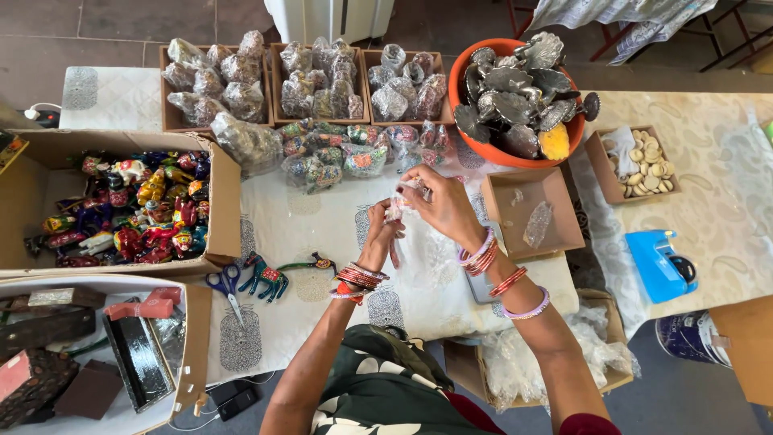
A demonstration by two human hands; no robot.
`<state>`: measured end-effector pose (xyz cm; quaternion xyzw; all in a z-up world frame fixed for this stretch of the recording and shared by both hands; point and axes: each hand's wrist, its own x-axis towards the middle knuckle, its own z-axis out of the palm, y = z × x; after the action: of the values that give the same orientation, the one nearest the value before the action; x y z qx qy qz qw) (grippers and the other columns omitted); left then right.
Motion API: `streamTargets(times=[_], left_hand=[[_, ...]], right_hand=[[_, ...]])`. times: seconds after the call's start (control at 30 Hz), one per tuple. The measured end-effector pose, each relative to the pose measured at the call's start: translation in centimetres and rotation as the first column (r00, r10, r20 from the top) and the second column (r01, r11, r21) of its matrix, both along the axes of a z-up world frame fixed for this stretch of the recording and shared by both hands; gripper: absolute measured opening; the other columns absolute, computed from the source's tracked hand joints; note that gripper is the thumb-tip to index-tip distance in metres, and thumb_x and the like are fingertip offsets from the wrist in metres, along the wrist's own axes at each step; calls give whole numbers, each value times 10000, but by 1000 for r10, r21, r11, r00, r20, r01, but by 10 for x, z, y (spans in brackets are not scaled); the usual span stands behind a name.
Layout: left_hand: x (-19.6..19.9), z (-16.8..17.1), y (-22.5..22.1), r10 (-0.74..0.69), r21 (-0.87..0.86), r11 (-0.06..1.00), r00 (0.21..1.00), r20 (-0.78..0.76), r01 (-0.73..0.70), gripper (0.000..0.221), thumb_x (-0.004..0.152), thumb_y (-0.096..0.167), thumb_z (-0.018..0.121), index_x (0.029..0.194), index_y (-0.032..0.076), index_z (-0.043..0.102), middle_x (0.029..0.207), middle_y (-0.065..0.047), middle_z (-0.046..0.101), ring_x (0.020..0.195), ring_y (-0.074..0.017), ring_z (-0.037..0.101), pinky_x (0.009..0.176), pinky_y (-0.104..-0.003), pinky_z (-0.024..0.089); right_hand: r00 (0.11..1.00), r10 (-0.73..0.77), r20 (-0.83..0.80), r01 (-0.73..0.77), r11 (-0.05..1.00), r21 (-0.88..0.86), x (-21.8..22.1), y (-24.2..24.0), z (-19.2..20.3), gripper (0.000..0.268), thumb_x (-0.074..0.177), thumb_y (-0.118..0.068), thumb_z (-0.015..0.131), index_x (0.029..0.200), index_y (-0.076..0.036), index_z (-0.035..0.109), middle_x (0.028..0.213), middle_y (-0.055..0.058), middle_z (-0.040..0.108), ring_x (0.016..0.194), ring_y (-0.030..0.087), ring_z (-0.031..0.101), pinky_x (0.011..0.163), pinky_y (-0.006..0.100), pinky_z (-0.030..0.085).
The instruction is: Wrapping small horse figurines in tissue paper and bubble wrap and placing them into boxes for shipping.
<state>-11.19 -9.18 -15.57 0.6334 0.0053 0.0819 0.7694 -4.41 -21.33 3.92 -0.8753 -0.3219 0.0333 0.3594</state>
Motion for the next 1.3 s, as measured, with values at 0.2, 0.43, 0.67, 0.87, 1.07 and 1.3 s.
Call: streamTargets(times=[0.2,0.43,0.67,0.87,1.07,1.3], left_hand=[[-1,19,10,-38,-170,985,999,-18,34,468,955,131,411,1415,48,431,1185,-91,475,882,-162,604,807,-318,559],[-7,42,16,-79,-301,953,981,-177,23,433,981,178,488,1388,30,491,947,-89,561,789,-150,566,724,-299,512],[-14,50,18,-156,-140,978,988,12,156,654,852,281,699,1419,43,477,1042,-60,557,904,-166,549,824,-330,489],[-6,24,12,-255,-540,802,964,78,256,979,714,257,854,1518,86,322,1389,-68,508,1261,-193,539,1054,-387,477],[-11,13,3,-298,-623,706,939,170,337,992,783,155,855,1593,34,296,1379,-122,490,1215,-234,534,1057,-426,472],[-16,20,1,-303,-678,688,951,57,260,826,852,44,739,1567,47,325,1242,-108,613,1070,-236,613,961,-437,502]], right_hand=[[918,238,-316,-191,966,173,20,-19,-9,500,893,-214,789,1322,-66,578,910,-16,705,775,25,584,625,212,446],[925,266,-273,-177,934,311,37,-51,-52,250,976,-177,729,1156,-7,691,1139,38,707,1033,41,675,876,227,582],[888,133,-441,-29,971,235,12,-36,-10,231,1040,-247,611,1088,-35,693,805,-21,666,573,12,497,507,203,425],[865,172,-471,-10,945,326,8,-19,3,258,1041,-274,628,1074,-28,699,785,-45,602,563,-10,475,477,187,417],[891,108,-441,55,938,341,20,-4,-2,299,1010,-295,659,1071,-6,703,819,-26,665,574,-16,499,455,186,405],[799,92,-594,170,913,370,19,6,14,253,973,-288,651,1070,-58,684,720,-6,661,442,15,497,372,200,380]])
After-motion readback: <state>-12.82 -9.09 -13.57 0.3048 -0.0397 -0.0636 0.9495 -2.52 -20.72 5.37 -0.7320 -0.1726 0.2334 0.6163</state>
